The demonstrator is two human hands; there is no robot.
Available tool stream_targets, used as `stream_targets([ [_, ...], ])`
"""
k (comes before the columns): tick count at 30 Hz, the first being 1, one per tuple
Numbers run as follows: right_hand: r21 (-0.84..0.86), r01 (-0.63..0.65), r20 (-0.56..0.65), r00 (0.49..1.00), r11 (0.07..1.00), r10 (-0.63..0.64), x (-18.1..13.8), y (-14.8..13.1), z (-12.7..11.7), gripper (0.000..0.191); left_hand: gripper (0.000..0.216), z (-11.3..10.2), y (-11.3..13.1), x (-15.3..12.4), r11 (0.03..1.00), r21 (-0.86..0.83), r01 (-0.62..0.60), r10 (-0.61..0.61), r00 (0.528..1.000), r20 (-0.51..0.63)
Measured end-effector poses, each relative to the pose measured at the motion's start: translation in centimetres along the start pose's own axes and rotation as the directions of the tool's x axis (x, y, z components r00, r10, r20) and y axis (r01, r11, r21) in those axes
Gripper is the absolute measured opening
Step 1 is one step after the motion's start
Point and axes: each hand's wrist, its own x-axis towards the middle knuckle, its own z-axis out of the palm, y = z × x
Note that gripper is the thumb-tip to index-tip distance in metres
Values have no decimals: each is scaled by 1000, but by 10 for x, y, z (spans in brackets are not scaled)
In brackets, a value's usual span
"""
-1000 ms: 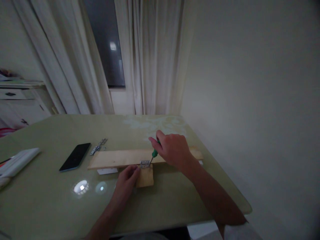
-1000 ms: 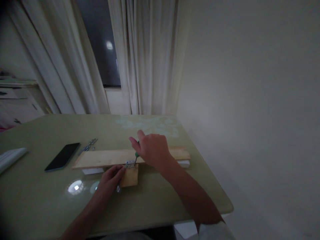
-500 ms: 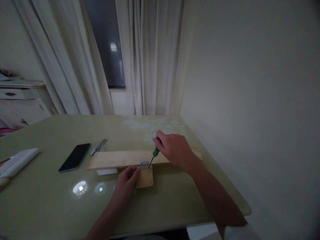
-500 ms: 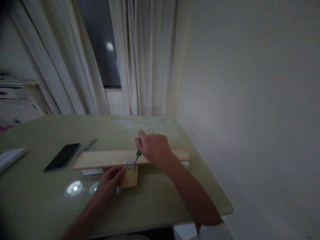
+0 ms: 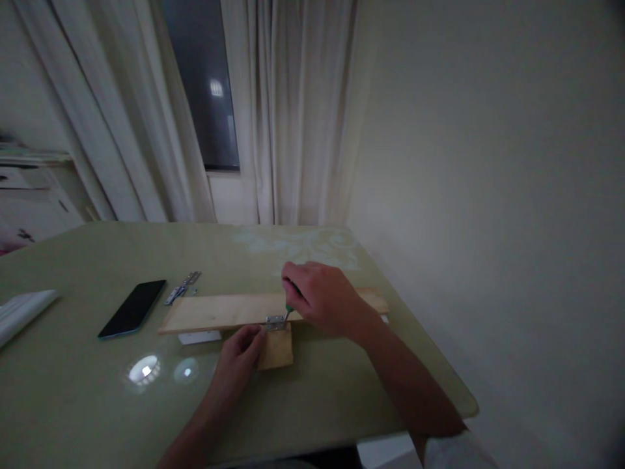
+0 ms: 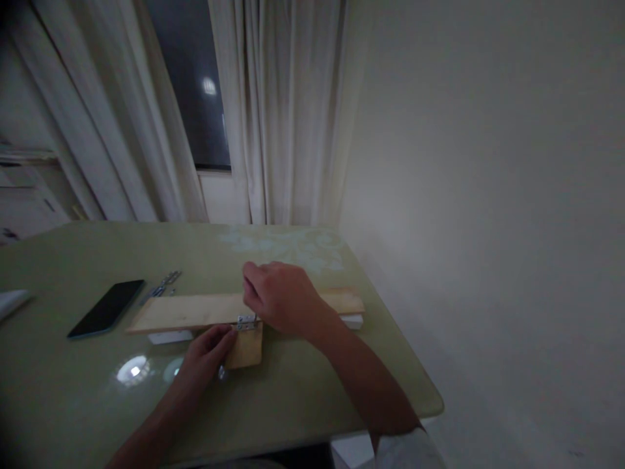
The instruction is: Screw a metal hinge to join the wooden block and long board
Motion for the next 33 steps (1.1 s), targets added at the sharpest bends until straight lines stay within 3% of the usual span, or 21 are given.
stream_targets([
  [2,71,119,-7,993,990,-118,-3,-4,-2,13,61,0,1,0,1000,0,-10,10,1000,1],
  [3,73,119,-7,993,990,-119,-4,-5,-3,13,61,0,1,0,1000,6,-16,16,1000,-6],
  [7,-74,-171,8,985,983,172,-3,1,0,39,62,-1,2,0,999,48,-16,17,1000,-23],
  [9,-77,-237,7,971,968,239,0,8,2,41,62,-2,0,0,999,51,-11,12,1000,-13],
  [14,138,93,-18,996,986,-91,0,7,2,10,55,-4,-10,1,1000,14,-27,27,999,18],
  [16,101,61,-26,998,993,-58,0,4,2,13,54,-4,-12,1,1000,7,-28,28,999,20],
  [20,-13,-113,-7,994,993,113,1,9,5,40,56,-3,-10,1,1000,11,-19,19,1000,5],
  [22,44,-31,7,1000,999,31,2,12,4,33,57,-2,-8,1,1000,9,-13,13,1000,3],
  [25,219,199,5,979,955,-205,0,10,2,10,57,-1,-7,2,1000,-5,-17,17,1000,11],
  [27,244,236,5,970,941,-244,-2,7,1,11,58,-1,-7,2,1000,-23,-15,16,1000,17],
  [30,85,13,22,1000,996,-15,-2,9,1,28,59,-1,-6,1,1000,-20,1,-1,1000,3],
  [32,-14,-158,21,987,987,158,0,13,2,42,58,-1,-4,0,1000,-1,0,0,1000,-8],
  [33,-20,-182,24,983,983,182,1,14,2,42,57,-1,-3,-1,1000,7,-3,3,1000,-9],
])
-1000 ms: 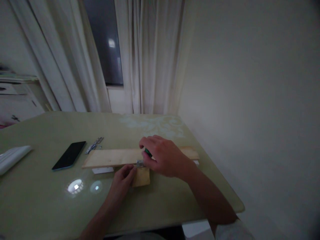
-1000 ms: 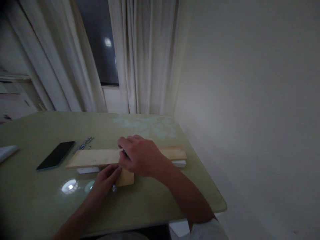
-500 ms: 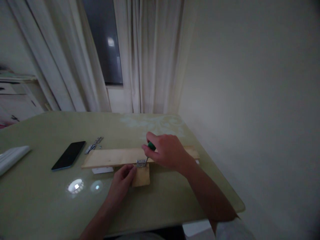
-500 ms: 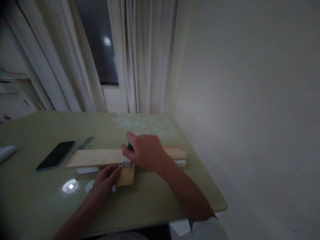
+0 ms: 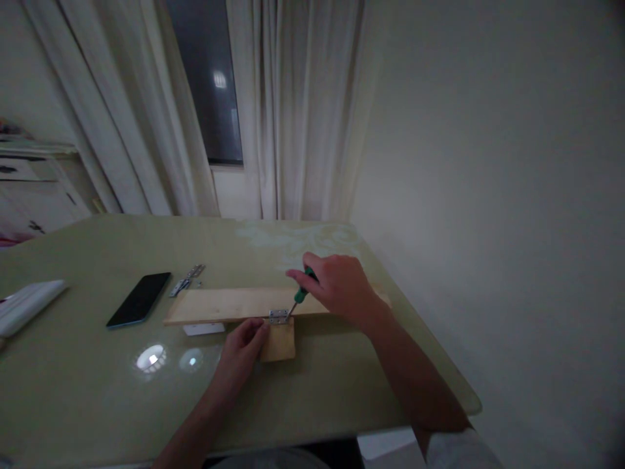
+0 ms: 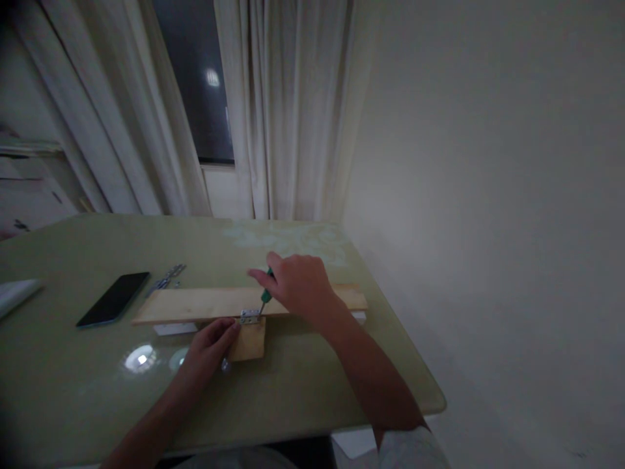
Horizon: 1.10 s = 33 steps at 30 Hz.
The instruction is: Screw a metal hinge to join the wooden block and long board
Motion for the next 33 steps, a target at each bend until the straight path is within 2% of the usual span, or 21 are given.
stream_targets([
  [1,25,33,4,999,999,-33,0,1,-1,37,57,0,1,0,1000,6,-3,3,1000,2],
  [4,185,292,-17,956,938,-294,-3,-2,-4,14,57,0,4,-1,1000,16,-2,2,1000,9],
  [6,206,351,-33,935,913,-352,-7,-6,-5,11,59,0,6,-1,1000,26,2,-2,1000,10],
  [8,156,263,-11,964,952,-264,-8,-6,-4,19,59,0,5,-1,999,39,-2,2,1000,4],
  [10,97,130,1,991,987,-131,-4,-2,0,37,58,1,2,-1,999,47,-4,4,1000,-8],
  [12,87,42,-7,999,995,-42,2,4,4,45,60,1,0,-1,999,29,19,-19,1000,-6],
  [14,143,75,-22,997,987,-72,6,7,6,34,63,2,-1,-2,997,-6,71,-71,997,18],
  [16,239,202,-40,979,950,-198,4,6,5,15,67,1,1,-4,992,-31,126,-125,992,33],
  [18,286,289,-57,957,913,-285,0,2,2,16,68,1,6,-6,986,-38,164,-163,986,26],
  [20,231,242,-44,970,943,-238,-4,-3,0,20,67,0,11,-7,982,-48,184,-183,983,30],
  [23,86,51,-27,998,995,-49,-2,-5,4,37,65,0,14,-8,975,-83,207,-204,978,46],
  [24,77,22,-32,999,997,-20,0,-4,6,38,65,0,13,-7,972,-94,215,-212,976,41],
  [25,97,33,-41,999,995,-29,2,-4,8,34,65,0,12,-7,970,-104,222,-220,975,32],
  [27,191,157,-63,987,969,-147,4,-4,10,20,65,1,10,-6,967,-118,225,-225,974,15],
  [29,267,293,-92,956,918,-279,4,-5,10,19,65,2,9,-5,968,-122,219,-220,976,5],
  [30,270,318,-97,948,909,-303,3,-6,9,21,65,2,9,-5,970,-120,210,-211,977,1],
  [31,248,304,-92,953,920,-290,2,-7,9,20,64,2,9,-6,973,-115,200,-201,980,1],
  [33,153,188,-72,981,970,-179,2,-6,9,22,64,3,9,-6,977,-109,186,-186,983,7],
])
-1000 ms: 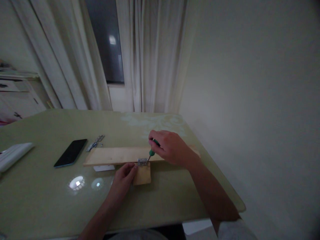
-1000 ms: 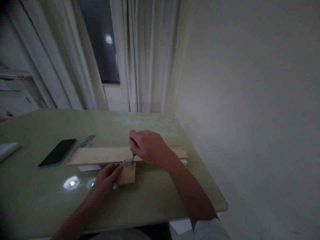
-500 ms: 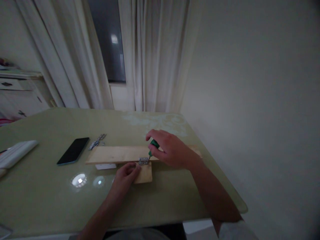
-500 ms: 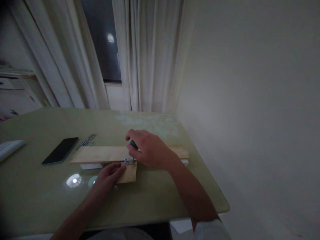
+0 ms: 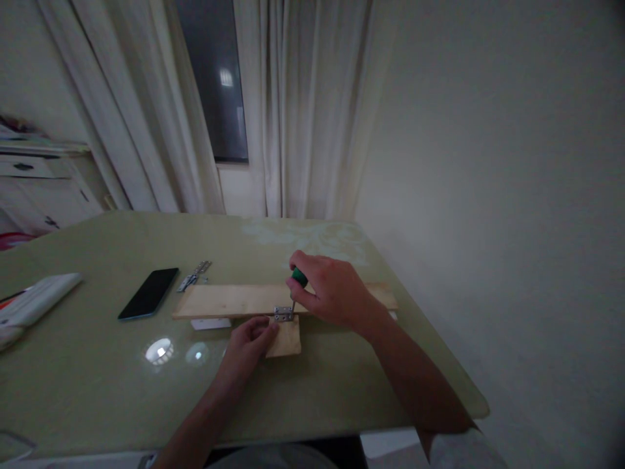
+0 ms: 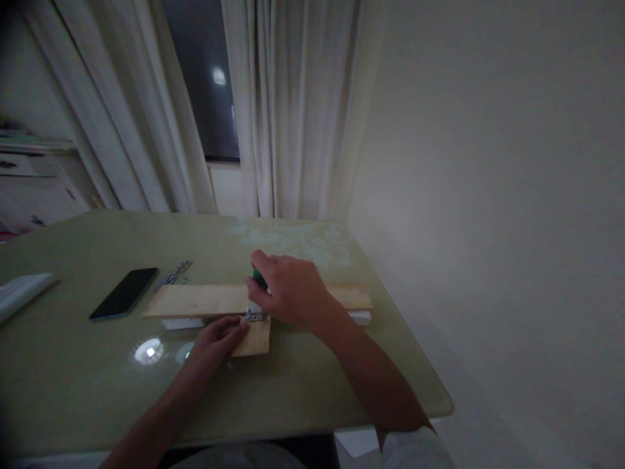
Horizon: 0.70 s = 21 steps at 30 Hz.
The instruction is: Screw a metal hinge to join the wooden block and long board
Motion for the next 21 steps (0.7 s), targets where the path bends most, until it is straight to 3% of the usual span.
stream_targets([
  [3,-93,-127,-7,992,988,126,1,5,1,35,65,1,-2,1,1000,-13,-4,4,1000,14],
  [6,14,41,-6,999,999,-41,1,6,1,16,66,0,-5,3,1000,-6,-19,19,1000,13],
  [9,73,191,-2,982,979,-191,-1,1,1,15,64,-1,-8,4,1000,-3,-25,25,999,23],
  [15,-111,-109,-10,994,988,108,3,6,1,35,65,-5,-16,8,1000,-18,19,-19,1000,17],
  [18,-3,15,-10,1000,1000,-15,4,8,1,19,62,-5,-19,10,1000,-13,-3,3,1000,22],
  [21,80,159,-17,987,984,-158,0,3,0,17,61,-4,-17,9,999,-26,-22,23,1000,21],
])
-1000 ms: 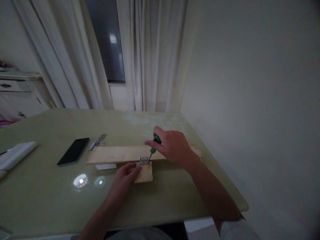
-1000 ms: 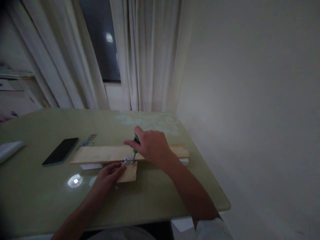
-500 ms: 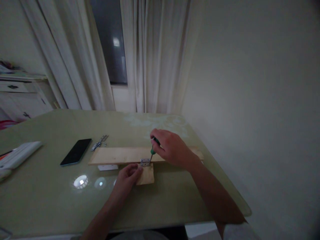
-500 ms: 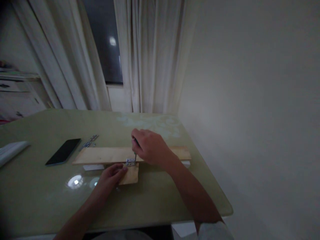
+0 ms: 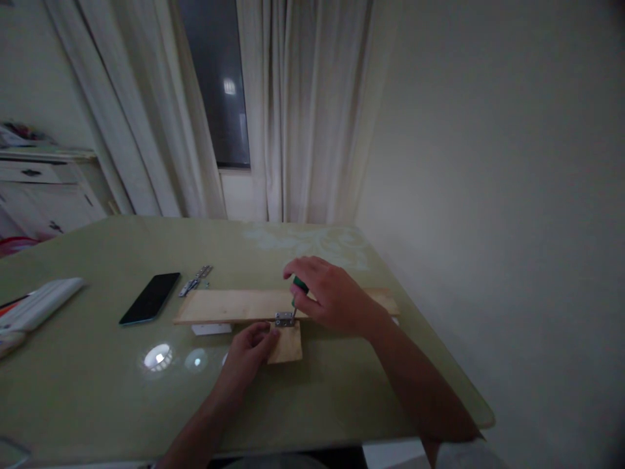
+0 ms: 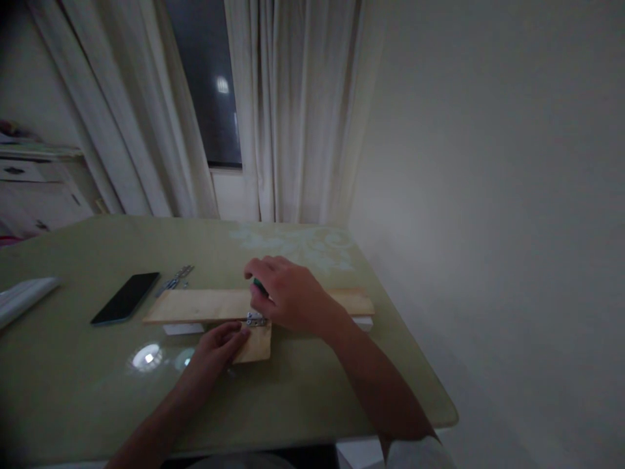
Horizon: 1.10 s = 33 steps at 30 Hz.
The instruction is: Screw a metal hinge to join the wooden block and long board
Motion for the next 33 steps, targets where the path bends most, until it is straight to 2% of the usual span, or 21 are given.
stream_targets([
  [2,-56,-52,9,999,997,53,-1,-2,0,19,62,1,3,-1,1000,-16,2,-2,1000,8],
  [5,-217,-260,-15,965,941,263,0,4,0,42,62,1,7,-2,1000,2,3,-3,1000,6],
  [6,-240,-298,-22,953,924,302,1,7,1,44,62,0,7,-2,1000,16,-2,1,1000,10],
  [8,-211,-270,-23,962,939,272,3,10,3,34,61,0,5,-1,999,35,-11,11,1000,24],
  [10,-130,-136,-23,991,982,134,3,8,5,20,61,0,4,0,999,36,-24,23,999,35],
  [13,-84,30,-14,999,996,-31,2,-3,9,19,62,1,4,0,999,28,-35,34,999,25],
  [15,-122,-11,-8,1000,992,10,2,-7,10,22,63,2,6,-1,999,38,-35,34,999,19],
  [18,-205,-216,-41,976,955,212,2,-2,9,40,61,1,7,-1,998,56,-35,33,999,31],
  [20,-232,-293,-49,956,928,290,3,5,9,37,60,0,6,-1,998,60,-26,24,999,39],
  [21,-225,-284,-44,958,932,282,3,7,9,31,60,-1,5,0,998,60,-23,21,999,40],
  [23,-167,-180,-26,984,969,178,2,5,8,19,61,-1,4,0,998,57,-27,25,999,40],
  [26,-96,-10,-2,1000,995,10,0,-5,7,20,62,0,5,0,998,44,-48,47,998,36],
  [28,-132,-44,7,999,990,45,-1,-9,6,22,63,1,6,0,998,43,-56,55,998,27],
  [31,-236,-231,-17,972,944,234,0,-4,3,44,62,-1,5,1,998,35,-55,54,998,28],
  [33,-252,-284,-29,958,925,286,3,2,4,42,62,-2,2,2,998,29,-56,54,998,38],
])
